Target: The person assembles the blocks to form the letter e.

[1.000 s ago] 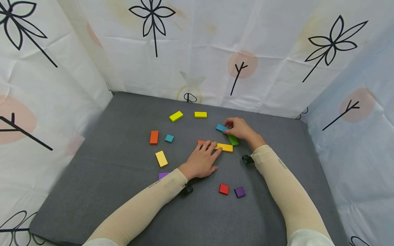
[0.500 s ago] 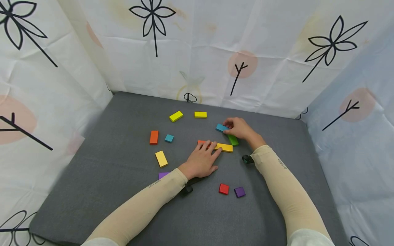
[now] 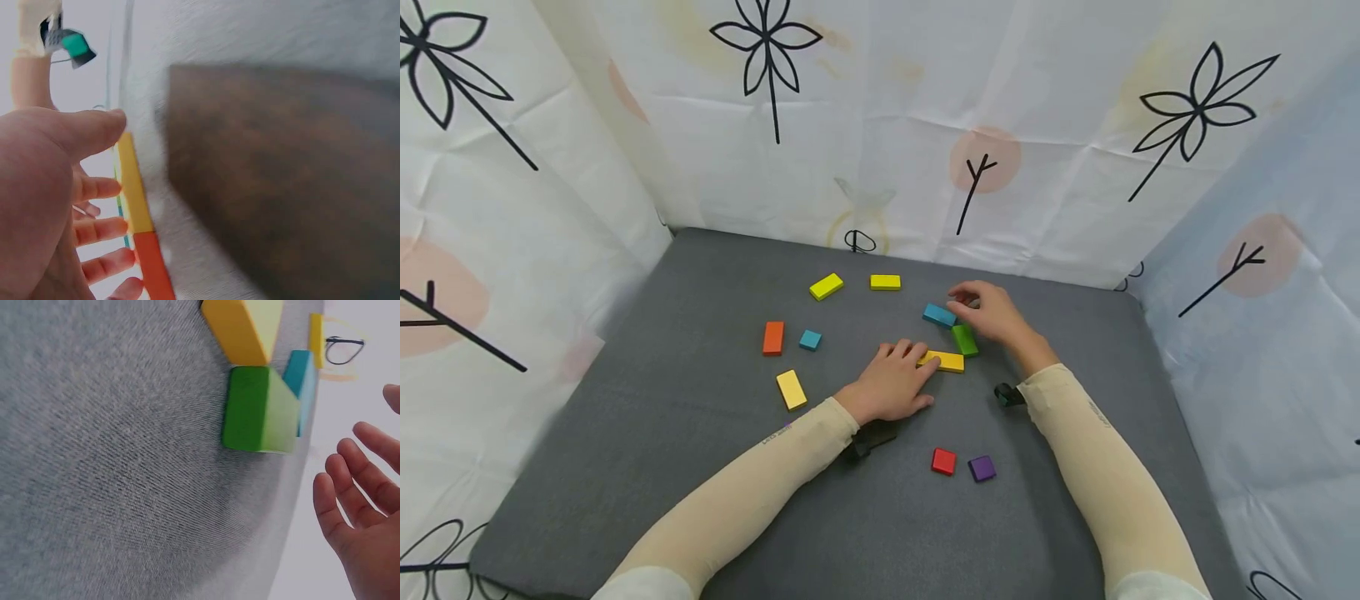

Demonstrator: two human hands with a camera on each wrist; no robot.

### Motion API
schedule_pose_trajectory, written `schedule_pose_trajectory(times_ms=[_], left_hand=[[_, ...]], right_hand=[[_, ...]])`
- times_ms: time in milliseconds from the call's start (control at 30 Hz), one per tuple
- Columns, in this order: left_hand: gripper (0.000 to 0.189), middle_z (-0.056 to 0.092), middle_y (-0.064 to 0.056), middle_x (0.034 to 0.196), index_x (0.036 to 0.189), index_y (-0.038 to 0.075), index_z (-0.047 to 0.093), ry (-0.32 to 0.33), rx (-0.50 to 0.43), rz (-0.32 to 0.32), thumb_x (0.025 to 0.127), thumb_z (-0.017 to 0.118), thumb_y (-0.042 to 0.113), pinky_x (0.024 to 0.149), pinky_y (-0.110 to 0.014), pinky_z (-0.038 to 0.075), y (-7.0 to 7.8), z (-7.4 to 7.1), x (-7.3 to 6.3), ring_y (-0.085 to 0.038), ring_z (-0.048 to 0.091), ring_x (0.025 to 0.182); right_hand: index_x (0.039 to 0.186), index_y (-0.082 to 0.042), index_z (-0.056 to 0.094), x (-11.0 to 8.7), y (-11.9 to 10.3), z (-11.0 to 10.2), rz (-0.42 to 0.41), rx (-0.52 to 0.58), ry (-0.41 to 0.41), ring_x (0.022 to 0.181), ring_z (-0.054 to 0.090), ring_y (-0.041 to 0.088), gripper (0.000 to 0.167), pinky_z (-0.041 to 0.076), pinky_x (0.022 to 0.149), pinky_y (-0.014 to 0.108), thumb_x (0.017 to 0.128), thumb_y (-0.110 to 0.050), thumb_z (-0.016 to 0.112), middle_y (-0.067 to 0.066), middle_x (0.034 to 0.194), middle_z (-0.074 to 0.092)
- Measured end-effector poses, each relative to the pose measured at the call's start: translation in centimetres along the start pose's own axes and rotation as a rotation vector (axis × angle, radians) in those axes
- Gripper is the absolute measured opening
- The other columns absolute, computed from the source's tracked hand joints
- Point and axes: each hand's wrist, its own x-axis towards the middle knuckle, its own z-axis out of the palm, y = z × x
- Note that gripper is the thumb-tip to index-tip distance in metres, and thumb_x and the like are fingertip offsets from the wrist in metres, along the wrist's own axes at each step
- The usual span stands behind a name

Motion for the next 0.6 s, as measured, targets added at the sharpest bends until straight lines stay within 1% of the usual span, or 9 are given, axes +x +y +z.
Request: schedule_pose_trajectory(times_ms=[100,233,300,367,433,533,600], left_hand=[[0.06,0.05,-0.008,0.151,0.16,0.021,0.054,-0.009,-0.071,0.009,0.109,0.06,0.054,0.109,-0.053,0.042,-0.6,-0.6,0.5,-0.031,0.048,0.136],[0.054,0.053,-0.006,0.142,0.157,0.021,0.058,-0.03,-0.181,0.023,0.112,0.058,0.05,0.104,-0.048,0.043,-1.4,-1.1,0.8,-0.027,0.048,0.126],[0.052,0.054,-0.006,0.14,0.155,0.019,0.06,-0.021,-0.239,0.029,0.112,0.058,0.048,0.103,-0.046,0.043,-1.8,-1.3,0.9,-0.025,0.047,0.122],[0.05,0.055,-0.007,0.139,0.153,0.017,0.062,0.016,-0.296,0.03,0.112,0.06,0.045,0.101,-0.044,0.043,-2.4,-1.6,0.9,-0.025,0.047,0.118],[0.048,0.057,-0.008,0.138,0.151,0.014,0.064,0.071,-0.348,0.024,0.111,0.063,0.041,0.101,-0.042,0.045,-3.3,-2.1,0.8,-0.024,0.048,0.118],[0.045,0.058,-0.01,0.138,0.148,0.009,0.065,0.152,-0.418,-0.005,0.111,0.066,0.033,0.104,-0.043,0.047,-5.0,-3.0,0.6,-0.027,0.051,0.122],[0.044,0.058,-0.012,0.14,0.148,0.006,0.065,0.192,-0.464,-0.032,0.11,0.067,0.028,0.106,-0.044,0.048,-6.4,-3.6,0.5,-0.029,0.052,0.126]], right_hand=[[0.14,0.003,0.068,-0.7,-0.2,-0.3,-0.014,0.014,0.034,0.117,0.063,0.036,0.04,0.053,0.102,0.054,0.11,-0.024,0.067,0.019,0.131,0.067],[0.14,0.004,0.068,-1.8,-0.5,-0.5,-0.019,0.027,0.068,0.118,0.063,0.037,0.04,0.053,0.101,0.055,0.111,-0.024,0.066,0.019,0.131,0.066],[0.139,0.004,0.068,-2.5,-0.6,-0.6,-0.02,0.034,0.087,0.117,0.063,0.037,0.039,0.053,0.1,0.055,0.111,-0.022,0.066,0.02,0.13,0.066],[0.139,0.004,0.068,-3.2,-0.7,-0.6,-0.022,0.039,0.103,0.117,0.062,0.037,0.038,0.052,0.1,0.055,0.111,-0.021,0.066,0.019,0.13,0.066],[0.14,0.004,0.068,-4.0,-1.0,-0.6,-0.027,0.034,0.117,0.118,0.062,0.038,0.037,0.052,0.101,0.056,0.11,-0.019,0.067,0.019,0.131,0.066],[0.141,0.002,0.067,-5.2,-1.7,-0.4,-0.044,0.0,0.119,0.122,0.062,0.039,0.037,0.052,0.103,0.057,0.11,-0.016,0.067,0.019,0.135,0.065],[0.142,0.001,0.068,-5.9,-2.1,0.0,-0.058,-0.031,0.115,0.122,0.062,0.04,0.037,0.052,0.104,0.058,0.109,-0.016,0.068,0.018,0.137,0.065]])
